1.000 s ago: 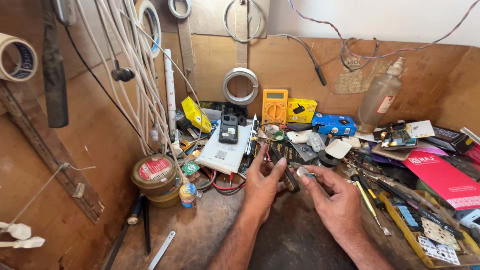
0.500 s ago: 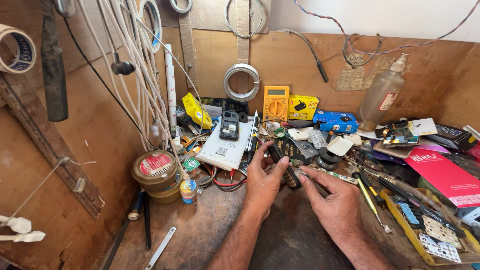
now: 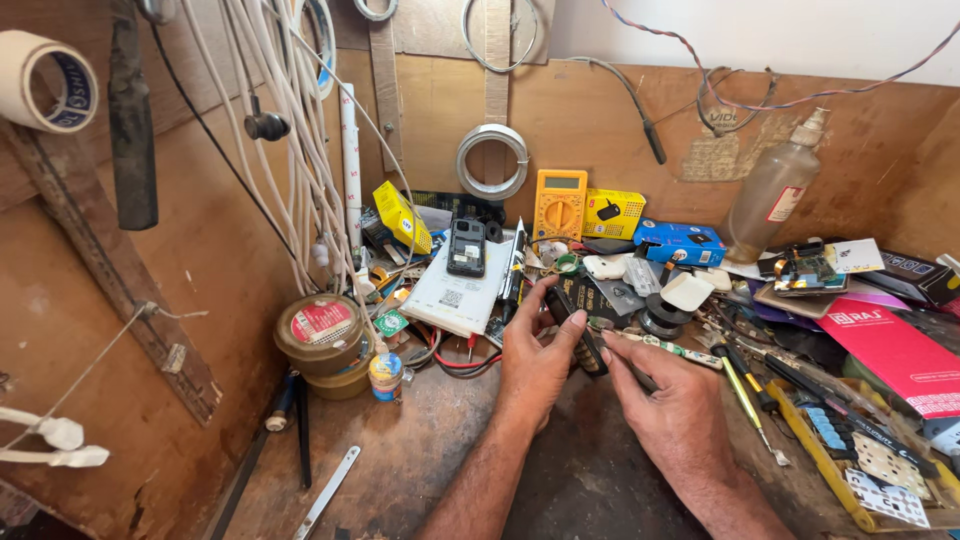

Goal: The person disassembles a small white electronic device, likely a power bank, by prying open its casing to reveal the internal circuit board. They then use a multimeter to test the voltage on the circuit board's components. The person handles the casing, the circuit board, and the multimeter probes throughout the process.

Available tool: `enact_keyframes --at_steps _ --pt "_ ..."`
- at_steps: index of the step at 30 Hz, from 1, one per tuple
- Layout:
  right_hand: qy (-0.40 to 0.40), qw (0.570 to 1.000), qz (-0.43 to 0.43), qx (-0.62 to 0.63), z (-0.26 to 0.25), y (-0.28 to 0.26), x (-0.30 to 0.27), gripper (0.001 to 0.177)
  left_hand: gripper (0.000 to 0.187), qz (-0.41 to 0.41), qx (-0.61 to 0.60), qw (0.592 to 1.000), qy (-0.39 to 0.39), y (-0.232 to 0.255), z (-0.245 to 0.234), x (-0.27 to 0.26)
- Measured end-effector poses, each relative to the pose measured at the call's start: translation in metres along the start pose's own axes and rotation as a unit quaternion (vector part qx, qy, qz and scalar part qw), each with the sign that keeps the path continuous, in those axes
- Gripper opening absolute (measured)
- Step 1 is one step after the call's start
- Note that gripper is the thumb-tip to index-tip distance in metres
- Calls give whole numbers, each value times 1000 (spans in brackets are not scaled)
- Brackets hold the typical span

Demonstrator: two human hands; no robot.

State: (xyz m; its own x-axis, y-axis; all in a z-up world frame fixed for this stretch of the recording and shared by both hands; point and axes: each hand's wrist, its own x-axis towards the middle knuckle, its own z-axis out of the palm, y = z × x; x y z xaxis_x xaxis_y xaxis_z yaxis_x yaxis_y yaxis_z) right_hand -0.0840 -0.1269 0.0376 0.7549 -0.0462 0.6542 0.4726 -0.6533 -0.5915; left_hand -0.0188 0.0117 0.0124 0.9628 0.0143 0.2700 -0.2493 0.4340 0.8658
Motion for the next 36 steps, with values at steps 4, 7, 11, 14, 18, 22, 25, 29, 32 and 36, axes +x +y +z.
enact_keyframes --at_steps 4,7,11,14,18,22,25,29,32,36 --pt "-15 998 37 47 0 5 3 28 57 4 -11 1000 4 2 1 0" --pt "-18 998 43 32 -1 7 4 28 56 -10 -17 1000 11 4 1 -2" --pt "-10 999 31 9 -5 5 2 28 55 -17 -11 1000 16 7 2 -3" --pt "-11 1000 26 -10 -8 4 0 29 55 -28 -31 999 11 7 2 -3" --pt "-14 999 40 -8 -7 3 0 27 54 -37 -43 998 6 7 2 -3" --pt "-5 999 33 19 -5 7 -4 27 61 -25 -18 1000 -1 7 1 -3" --pt "-1 999 41 15 -5 12 -6 28 72 -10 12 1000 -20 7 0 -3" --pt "19 994 78 74 -1 16 -3 26 80 -2 15 999 -30 7 2 -5" --pt "36 994 94 40 -3 15 4 27 83 -5 23 999 -29 8 2 -5" --pt "18 996 82 -9 -2 6 21 29 84 3 4 999 -35 6 0 -4"
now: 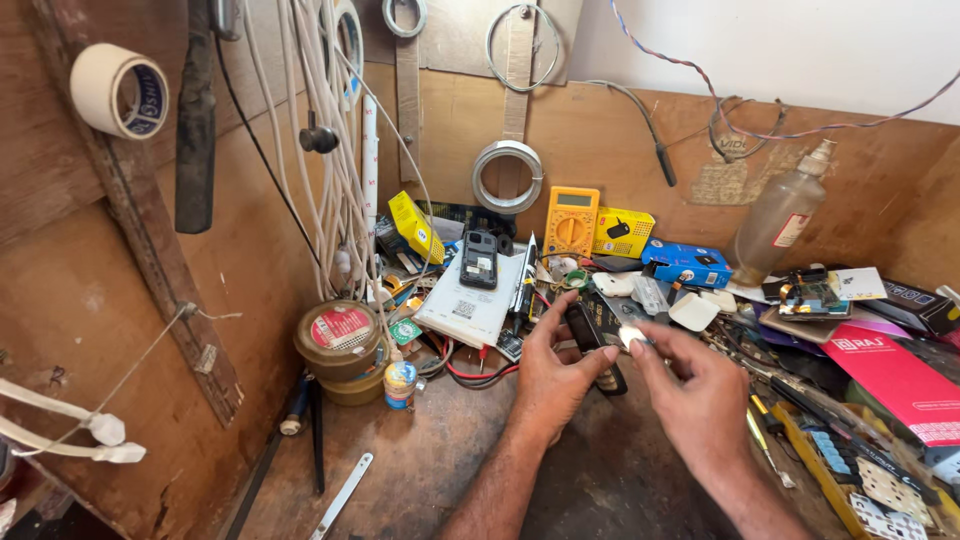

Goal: The person disassembles a small white electronic device, likely a power bank, by prying open its casing to reveal the internal circuit board. They then use a multimeter to test the voltage on the circuit board's components. The person handles the casing, the circuit board, and the multimeter probes throughout the process.

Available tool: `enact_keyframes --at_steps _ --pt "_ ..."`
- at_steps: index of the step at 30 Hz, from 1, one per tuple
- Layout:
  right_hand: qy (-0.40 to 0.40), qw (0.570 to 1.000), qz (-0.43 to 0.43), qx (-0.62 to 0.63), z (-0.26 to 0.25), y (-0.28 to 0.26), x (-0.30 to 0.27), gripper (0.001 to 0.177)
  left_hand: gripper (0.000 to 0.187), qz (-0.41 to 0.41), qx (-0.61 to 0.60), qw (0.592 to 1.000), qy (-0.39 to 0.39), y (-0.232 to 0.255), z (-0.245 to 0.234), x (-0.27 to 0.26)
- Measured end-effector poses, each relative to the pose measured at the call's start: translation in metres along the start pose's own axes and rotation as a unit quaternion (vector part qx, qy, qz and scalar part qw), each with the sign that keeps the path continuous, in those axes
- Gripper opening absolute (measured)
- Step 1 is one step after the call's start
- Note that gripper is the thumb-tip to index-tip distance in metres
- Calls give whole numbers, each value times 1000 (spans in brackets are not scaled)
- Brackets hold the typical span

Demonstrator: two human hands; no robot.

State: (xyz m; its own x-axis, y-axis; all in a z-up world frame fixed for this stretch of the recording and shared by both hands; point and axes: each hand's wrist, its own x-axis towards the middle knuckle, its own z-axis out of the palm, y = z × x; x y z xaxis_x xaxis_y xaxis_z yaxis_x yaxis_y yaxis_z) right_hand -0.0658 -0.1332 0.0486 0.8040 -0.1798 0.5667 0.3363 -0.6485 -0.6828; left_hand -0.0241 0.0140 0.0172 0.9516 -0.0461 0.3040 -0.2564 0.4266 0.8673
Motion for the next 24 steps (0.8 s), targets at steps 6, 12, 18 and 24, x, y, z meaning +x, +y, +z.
enact_keyframes --at_steps 6,12,18,24 --pt "-38 998 -52 -1 3 -24 30 28 81 -8 -11 1000 -3 -3 -2 2" --pt "-54 989 -77 -110 10 -44 33 28 77 2 14 1000 6 -6 -2 3" --pt "-49 979 -103 -169 12 -50 27 26 73 -5 28 1000 13 -7 -2 3" --pt "-72 965 -106 -228 6 -51 27 25 76 -14 14 1000 13 -8 -3 4"
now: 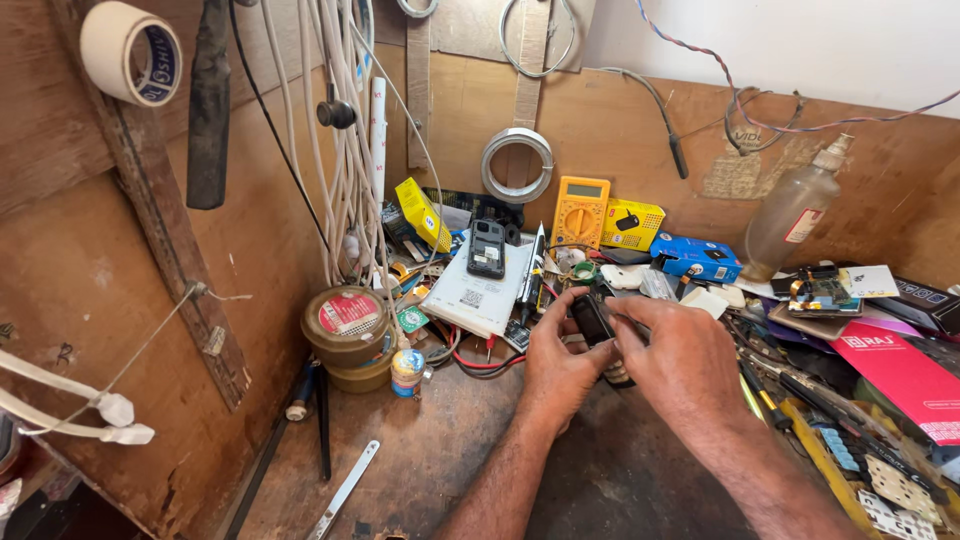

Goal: The person disassembles a small white electronic device, likely a power bank, by prying open its casing to reveal the internal circuit board. They then use a multimeter to test the voltage on the circuit board's components. The person handles the casing, the circuit board, and the multimeter probes throughout the process.

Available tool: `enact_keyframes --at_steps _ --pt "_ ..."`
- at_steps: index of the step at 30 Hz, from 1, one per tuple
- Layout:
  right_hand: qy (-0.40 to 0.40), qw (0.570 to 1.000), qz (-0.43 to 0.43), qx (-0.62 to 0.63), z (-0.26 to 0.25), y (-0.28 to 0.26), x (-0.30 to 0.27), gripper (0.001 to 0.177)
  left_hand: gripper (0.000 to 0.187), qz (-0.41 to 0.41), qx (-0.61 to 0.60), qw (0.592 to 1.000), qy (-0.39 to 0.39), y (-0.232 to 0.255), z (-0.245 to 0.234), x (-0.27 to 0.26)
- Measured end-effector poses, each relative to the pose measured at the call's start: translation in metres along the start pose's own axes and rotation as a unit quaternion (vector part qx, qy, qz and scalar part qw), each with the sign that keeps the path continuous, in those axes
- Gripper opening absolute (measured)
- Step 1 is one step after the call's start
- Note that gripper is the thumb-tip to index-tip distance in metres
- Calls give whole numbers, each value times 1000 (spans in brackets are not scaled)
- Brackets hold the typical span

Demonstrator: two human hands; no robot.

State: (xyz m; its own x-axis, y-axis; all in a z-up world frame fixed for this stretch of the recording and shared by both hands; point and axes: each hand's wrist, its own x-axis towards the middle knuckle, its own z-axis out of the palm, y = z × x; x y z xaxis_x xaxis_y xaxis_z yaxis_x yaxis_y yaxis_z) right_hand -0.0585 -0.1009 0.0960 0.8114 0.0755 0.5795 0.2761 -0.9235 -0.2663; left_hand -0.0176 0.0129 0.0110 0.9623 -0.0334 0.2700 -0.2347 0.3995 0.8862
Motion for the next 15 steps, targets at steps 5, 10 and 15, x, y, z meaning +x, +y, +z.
enact_keyframes --at_steps 5,10,15 --pt "-55 998 23 9 -7 6 6 27 76 3 35 999 6 -2 -1 -1" --pt "-88 991 54 87 -4 17 20 28 77 -14 0 1000 0 -4 -3 1" --pt "-102 988 70 97 0 29 22 27 61 -98 -79 992 19 -5 -3 7"
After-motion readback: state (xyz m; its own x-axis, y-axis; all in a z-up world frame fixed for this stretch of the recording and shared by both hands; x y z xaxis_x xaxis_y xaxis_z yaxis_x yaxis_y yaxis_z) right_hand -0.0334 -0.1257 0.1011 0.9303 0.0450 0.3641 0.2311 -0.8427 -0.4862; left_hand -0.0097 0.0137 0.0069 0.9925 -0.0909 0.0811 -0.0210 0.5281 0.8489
